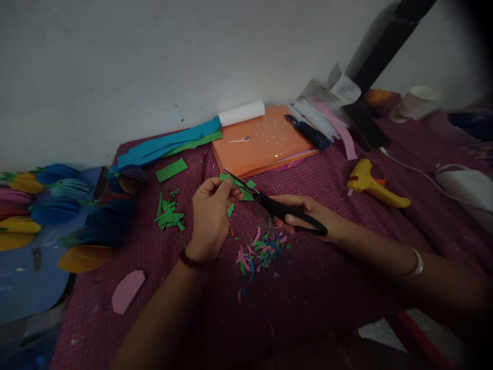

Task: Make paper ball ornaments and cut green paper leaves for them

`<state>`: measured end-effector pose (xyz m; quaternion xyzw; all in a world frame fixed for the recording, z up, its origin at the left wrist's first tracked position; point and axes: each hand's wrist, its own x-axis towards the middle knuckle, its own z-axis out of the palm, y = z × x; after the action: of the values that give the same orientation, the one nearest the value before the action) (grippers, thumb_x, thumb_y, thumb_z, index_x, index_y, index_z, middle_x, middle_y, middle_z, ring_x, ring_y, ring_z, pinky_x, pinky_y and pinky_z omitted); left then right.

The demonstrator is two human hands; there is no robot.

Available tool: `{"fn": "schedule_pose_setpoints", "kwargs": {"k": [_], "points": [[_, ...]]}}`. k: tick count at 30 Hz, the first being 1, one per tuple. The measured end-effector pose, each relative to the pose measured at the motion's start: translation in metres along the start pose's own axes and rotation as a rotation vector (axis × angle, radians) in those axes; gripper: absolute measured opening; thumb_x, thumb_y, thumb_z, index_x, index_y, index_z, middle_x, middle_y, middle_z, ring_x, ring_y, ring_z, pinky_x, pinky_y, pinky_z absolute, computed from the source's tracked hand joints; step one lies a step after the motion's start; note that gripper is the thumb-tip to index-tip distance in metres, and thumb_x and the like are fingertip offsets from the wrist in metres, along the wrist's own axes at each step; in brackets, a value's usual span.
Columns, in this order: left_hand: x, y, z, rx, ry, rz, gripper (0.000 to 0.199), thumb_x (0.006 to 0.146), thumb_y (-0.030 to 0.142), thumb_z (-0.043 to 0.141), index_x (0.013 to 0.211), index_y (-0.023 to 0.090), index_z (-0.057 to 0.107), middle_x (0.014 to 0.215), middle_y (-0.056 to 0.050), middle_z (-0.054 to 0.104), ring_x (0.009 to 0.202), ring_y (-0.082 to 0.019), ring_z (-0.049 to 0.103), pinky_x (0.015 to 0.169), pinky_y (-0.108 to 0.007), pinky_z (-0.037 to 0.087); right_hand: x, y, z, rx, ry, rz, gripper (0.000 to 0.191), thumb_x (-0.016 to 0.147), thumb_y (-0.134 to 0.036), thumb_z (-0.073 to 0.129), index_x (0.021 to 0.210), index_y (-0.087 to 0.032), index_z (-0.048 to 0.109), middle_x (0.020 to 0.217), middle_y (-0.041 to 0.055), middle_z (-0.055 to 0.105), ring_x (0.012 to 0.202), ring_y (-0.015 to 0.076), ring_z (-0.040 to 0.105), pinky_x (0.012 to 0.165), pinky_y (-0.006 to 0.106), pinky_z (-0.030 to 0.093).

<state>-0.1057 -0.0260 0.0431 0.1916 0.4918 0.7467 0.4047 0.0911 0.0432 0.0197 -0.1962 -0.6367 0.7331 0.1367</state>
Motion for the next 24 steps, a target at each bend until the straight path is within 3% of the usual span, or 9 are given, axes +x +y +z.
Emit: {"fn": "schedule_pose_setpoints", "kwargs": {"k": [14, 24], "points": [[-0.0009, -0.0029, -0.0015, -0.111, -0.040, -0.104, 0.018, 0.069, 0.020, 0.076, 0.071, 0.014, 0.060, 0.064, 0.002, 0.062, 0.060, -0.008, 0.061, 0.060, -0.020, 0.053, -0.0022, 0.0049, 0.0003, 0.010, 0.054, -0.024, 0.062, 0.077, -0.046, 0.072, 0.130, -0.018, 0.056, 0.074, -0.0010, 0.055, 0.057, 0.0067, 0.047, 0.051, 0.021, 0.040], [-0.0017, -0.0023, 0.0003, -0.102, -0.041, -0.099, 0.014, 0.071, 0.018, 0.073, 0.069, 0.014, 0.060, 0.062, 0.003, 0.060, 0.059, -0.007, 0.059, 0.059, -0.020, 0.052, -0.0029, 0.0049, 0.0018, 0.011, 0.061, -0.006, 0.063, 0.077, -0.047, 0.071, 0.131, -0.018, 0.055, 0.071, -0.0020, 0.054, 0.053, 0.0060, 0.045, 0.048, 0.020, 0.040]]}}
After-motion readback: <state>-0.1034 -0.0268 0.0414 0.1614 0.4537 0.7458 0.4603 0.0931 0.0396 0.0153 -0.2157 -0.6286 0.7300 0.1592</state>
